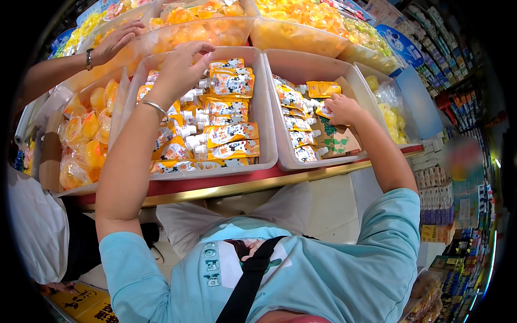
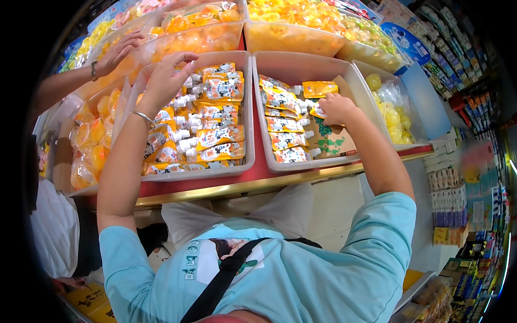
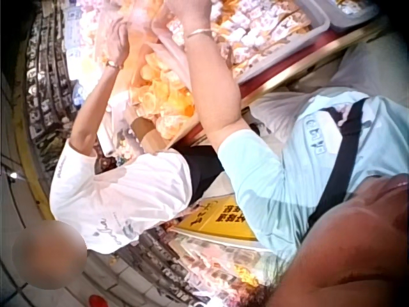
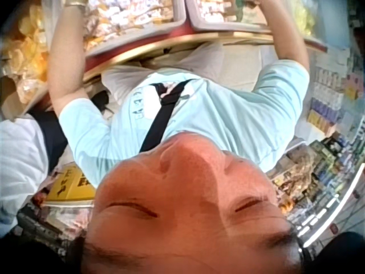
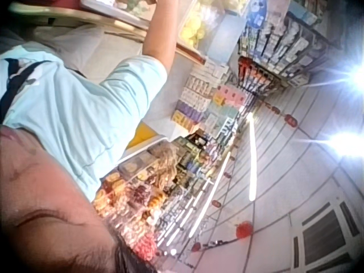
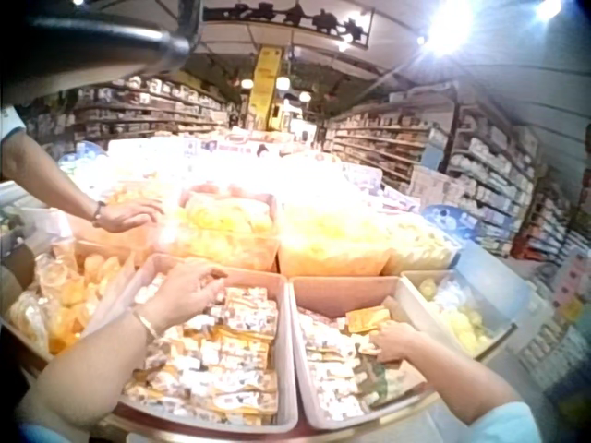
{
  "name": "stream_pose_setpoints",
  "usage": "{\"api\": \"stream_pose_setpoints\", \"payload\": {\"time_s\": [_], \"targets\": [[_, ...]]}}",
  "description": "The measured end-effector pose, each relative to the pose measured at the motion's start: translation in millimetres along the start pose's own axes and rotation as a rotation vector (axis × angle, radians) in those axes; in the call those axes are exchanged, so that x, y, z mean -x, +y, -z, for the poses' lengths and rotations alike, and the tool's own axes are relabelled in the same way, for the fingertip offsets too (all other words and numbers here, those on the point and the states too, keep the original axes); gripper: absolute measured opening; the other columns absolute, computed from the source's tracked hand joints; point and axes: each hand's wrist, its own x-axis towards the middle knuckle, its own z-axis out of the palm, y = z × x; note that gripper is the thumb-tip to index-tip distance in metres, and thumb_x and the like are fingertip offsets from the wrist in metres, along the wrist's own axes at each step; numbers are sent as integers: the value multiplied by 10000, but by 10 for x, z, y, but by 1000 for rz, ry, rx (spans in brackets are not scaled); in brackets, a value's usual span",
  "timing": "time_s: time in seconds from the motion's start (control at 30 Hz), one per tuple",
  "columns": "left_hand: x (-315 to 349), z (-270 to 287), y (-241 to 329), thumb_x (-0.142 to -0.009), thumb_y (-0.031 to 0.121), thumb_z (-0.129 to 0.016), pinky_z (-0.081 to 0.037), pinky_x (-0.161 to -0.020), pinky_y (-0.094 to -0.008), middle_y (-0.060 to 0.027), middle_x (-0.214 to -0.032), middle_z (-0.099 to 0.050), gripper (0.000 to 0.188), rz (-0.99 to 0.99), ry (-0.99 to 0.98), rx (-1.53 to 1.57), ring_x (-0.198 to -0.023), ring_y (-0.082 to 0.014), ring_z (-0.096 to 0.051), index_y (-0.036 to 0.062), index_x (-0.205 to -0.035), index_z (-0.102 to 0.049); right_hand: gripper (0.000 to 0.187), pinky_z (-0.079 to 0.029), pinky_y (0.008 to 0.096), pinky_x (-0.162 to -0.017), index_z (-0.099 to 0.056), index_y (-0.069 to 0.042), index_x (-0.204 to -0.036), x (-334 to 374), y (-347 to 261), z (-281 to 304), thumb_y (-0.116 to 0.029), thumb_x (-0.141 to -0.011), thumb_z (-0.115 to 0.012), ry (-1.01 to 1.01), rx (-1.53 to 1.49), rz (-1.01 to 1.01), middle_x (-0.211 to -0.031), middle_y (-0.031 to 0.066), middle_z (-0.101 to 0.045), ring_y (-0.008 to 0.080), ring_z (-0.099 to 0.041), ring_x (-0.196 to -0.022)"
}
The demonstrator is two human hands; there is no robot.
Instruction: The person repeatedly picks up small yellow pouches from a bin, inspects them by turning them over, and places them back into the bin. Another person is visible nearby, also handling similar items.
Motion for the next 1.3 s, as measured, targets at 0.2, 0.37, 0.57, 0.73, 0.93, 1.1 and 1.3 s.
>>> {"api": "stream_pose_setpoints", "payload": {"time_s": [0.2, 0.37, 0.57, 0.73, 0.93, 1.1, 1.3], "targets": [[15, -6, 58, -785, 191, -492, -385, -819, -333, -84, -915, -589, 225, 11, -18, 50, -902, -231, -517, 44, -939, -564, 316, -433, 359, -757, -455, -101, -1001, 54, -12, 87, -154, -700, -533, -56, -65, -114, -950, 142, -560, 291, -541, -890], [11, -11, 13, -796, 202, -508, -403, -778, -302, -67, -922, -582, 229, -17, -31, -3, -918, -195, -509, 51, -959, -566, 295, -422, 360, -773, -451, -112, -1031, -35, 192, 34, -94, -737, -459, 131, -131, -103, -1006, 100, -552, 277, -526, -939], [17, -28, 18, -792, 202, -491, -391, -807, -326, -86, -892, -585, 227, -22, -29, 37, -882, -224, -517, 35, -928, -562, 552, -366, 371, -884, -396, -159, -1203, 117, 105, -173, -184, -691, -600, 66, 112, 48, -1227, 104, -387, 255, -379, -1131], [23, -20, 94, -790, 180, -501, -408, -782, -316, -94, -892, -583, 213, 4, -69, 54, -875, -223, -518, 25, -924, -560, 665, -343, 364, -908, -355, -134, -1245, 85, 108, 0, -279, -663, -642, -103, -62, 79, -1256, 129, -353, 281, -364, -1144], [28, -21, 121, -787, 166, -510, -417, -762, -311, -96, -882, -585, 204, 27, -74, 67, -864, -222, -523, 19, -917, -563, 650, -382, 376, -844, -332, -122, -1256, -24, -167, 124, -293, -694, -611, 97, -271, 224, -1108, 161, -468, 308, -451, -1030], [17, -2, 149, -786, 169, -512, -414, -762, -310, -94, -872, -588, 206, 34, -87, 65, -852, -218, -527, 18, -916, -563, 540, -415, 410, -726, -334, -132, -1255, -303, -509, 301, -229, -761, -530, 68, -336, 309, -992, 173, -517, 326, -527, -860], [18, -5, 129, -787, 169, -509, -407, -776, -313, -91, -899, -583, 211, 32, -105, 67, -873, -216, -519, 27, -934, -561, 500, -414, 380, -753, -373, -149, -1230, -344, -610, 274, -148, -762, -547, 293, -319, 361, -1014, 117, -486, 298, -504, -888]]}}
